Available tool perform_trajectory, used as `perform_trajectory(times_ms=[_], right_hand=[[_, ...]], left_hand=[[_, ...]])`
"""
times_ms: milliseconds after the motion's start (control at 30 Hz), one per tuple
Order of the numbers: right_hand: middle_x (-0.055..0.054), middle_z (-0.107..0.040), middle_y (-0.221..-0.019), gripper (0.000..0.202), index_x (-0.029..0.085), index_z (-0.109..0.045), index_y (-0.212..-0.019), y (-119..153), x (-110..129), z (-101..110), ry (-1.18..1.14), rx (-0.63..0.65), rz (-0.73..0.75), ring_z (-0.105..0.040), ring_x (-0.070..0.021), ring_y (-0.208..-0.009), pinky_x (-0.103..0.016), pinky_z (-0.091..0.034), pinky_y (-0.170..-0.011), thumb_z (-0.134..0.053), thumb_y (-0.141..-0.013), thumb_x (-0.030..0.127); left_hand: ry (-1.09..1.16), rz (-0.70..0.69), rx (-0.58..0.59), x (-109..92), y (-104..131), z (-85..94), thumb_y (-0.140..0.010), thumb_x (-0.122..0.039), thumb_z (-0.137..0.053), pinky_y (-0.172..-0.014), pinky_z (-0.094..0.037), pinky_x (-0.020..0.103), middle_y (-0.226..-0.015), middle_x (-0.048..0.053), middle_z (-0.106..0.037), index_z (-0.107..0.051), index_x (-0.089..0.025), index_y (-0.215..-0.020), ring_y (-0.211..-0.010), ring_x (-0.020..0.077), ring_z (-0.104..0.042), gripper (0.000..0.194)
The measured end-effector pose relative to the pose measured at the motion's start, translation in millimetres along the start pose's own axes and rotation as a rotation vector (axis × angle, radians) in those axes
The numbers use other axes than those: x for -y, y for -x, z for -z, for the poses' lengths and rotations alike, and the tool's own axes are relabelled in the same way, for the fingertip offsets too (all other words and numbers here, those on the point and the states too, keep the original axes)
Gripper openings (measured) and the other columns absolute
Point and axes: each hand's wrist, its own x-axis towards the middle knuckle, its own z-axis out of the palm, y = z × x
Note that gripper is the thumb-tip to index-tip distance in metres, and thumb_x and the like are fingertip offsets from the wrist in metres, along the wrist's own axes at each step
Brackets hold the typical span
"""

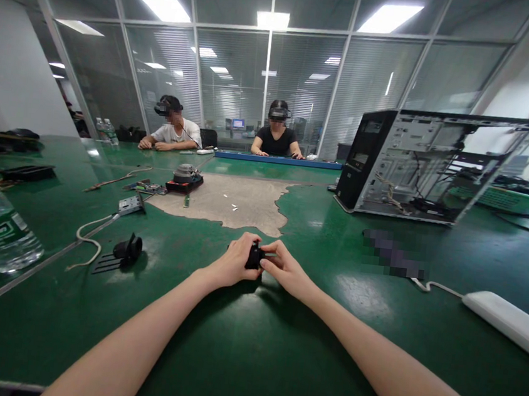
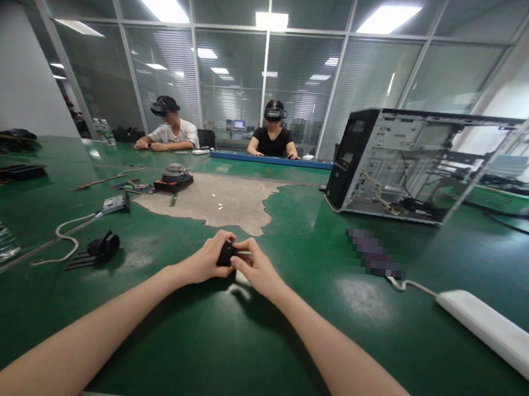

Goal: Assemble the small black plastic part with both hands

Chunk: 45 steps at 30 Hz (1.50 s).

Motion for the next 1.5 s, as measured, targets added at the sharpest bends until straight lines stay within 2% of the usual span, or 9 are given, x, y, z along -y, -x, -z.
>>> perform_trajectory(times_ms=[233,367,500,567,700,867,1033,1233,1500], right_hand=[[-0.001,-0.052,-0.088,0.023,0.021,-0.047,-0.09,-3,7,6,-0.002,-0.086,-0.057,-0.054,-0.0142,-0.083,-0.033,-0.043,-0.078,-0.057,-0.072,0.031],[-0.001,-0.054,-0.087,0.033,0.021,-0.047,-0.095,-2,7,13,-0.051,-0.211,-0.183,-0.055,-0.0128,-0.076,-0.033,-0.044,-0.076,-0.061,-0.068,0.034],[-0.005,-0.057,-0.09,0.033,0.016,-0.053,-0.093,-6,3,9,-0.127,-0.129,-0.258,-0.056,-0.0141,-0.079,-0.033,-0.044,-0.076,-0.063,-0.067,0.033],[-0.004,-0.059,-0.085,0.032,0.015,-0.054,-0.091,-8,2,6,-0.109,-0.077,-0.268,-0.057,-0.014,-0.077,-0.033,-0.044,-0.076,-0.064,-0.066,0.031],[-0.002,-0.059,-0.082,0.029,0.017,-0.052,-0.089,-6,5,4,-0.047,-0.056,-0.225,-0.057,-0.0134,-0.075,-0.031,-0.045,-0.072,-0.065,-0.066,0.029],[0.0,-0.056,-0.089,0.03,0.02,-0.048,-0.086,0,8,1,-0.049,-0.023,-0.104,-0.056,-0.0136,-0.08,-0.029,-0.046,-0.071,-0.066,-0.064,0.029],[0.0,-0.056,-0.083,0.022,0.019,-0.048,-0.085,-1,5,-1,0.014,-0.071,-0.09,-0.056,-0.0123,-0.073,-0.029,-0.045,-0.068,-0.056,-0.073,0.036],[-0.001,-0.052,-0.086,0.027,0.019,-0.048,-0.094,-2,4,-1,0.077,-0.084,-0.107,-0.054,-0.0128,-0.077,-0.029,-0.045,-0.07,-0.055,-0.074,0.036],[0.0,-0.052,-0.09,0.021,0.021,-0.047,-0.088,5,11,-2,0.072,-0.02,-0.027,-0.055,-0.0133,-0.082,-0.029,-0.045,-0.075,-0.057,-0.073,0.03]], left_hand=[[-0.016,-0.003,-0.005,-1,0,0.6,-0.064,-0.025,-0.06,-0.081,-0.038,0.039,-0.104,0.007,-0.043,-0.031,-0.019,-0.109,-0.095,0.0236,-0.045,0.054],[-0.015,-0.009,-0.014,-2,0,0.2,-0.064,-0.025,-0.06,-0.082,-0.037,0.039,-0.104,0.007,-0.042,-0.031,-0.019,-0.11,-0.096,0.0238,-0.044,0.055],[-0.017,-0.043,-0.04,-4,2,-1.5,-0.064,-0.024,-0.06,-0.082,-0.037,0.038,-0.103,0.007,-0.042,-0.031,-0.019,-0.109,-0.095,0.0229,-0.044,0.054],[-0.02,-0.065,-0.052,-6,3,-1.9,-0.063,-0.024,-0.06,-0.082,-0.037,0.038,-0.104,0.007,-0.042,-0.031,-0.019,-0.109,-0.095,0.0226,-0.044,0.054],[-0.023,-0.098,-0.051,-9,6,-0.7,-0.064,-0.023,-0.06,-0.084,-0.035,0.037,-0.106,0.007,-0.041,-0.031,-0.018,-0.11,-0.097,0.0221,-0.042,0.054],[-0.027,-0.097,-0.041,-9,6,0.3,-0.064,-0.021,-0.061,-0.083,-0.035,0.036,-0.105,0.007,-0.041,-0.032,-0.018,-0.109,-0.098,0.022,-0.042,0.054],[-0.006,-0.091,-0.041,-9,6,0.0,-0.063,-0.022,-0.062,-0.083,-0.036,0.036,-0.104,0.007,-0.042,-0.032,-0.019,-0.109,-0.097,0.0218,-0.043,0.055],[-0.006,-0.103,-0.032,-10,6,1.7,-0.064,-0.022,-0.062,-0.084,-0.036,0.037,-0.105,0.007,-0.042,-0.031,-0.02,-0.11,-0.098,0.022,-0.042,0.055],[-0.005,-0.084,-0.031,-11,6,2.0,-0.063,-0.02,-0.062,-0.082,-0.037,0.036,-0.103,0.006,-0.042,-0.032,-0.02,-0.108,-0.095,0.0216,-0.044,0.055]])
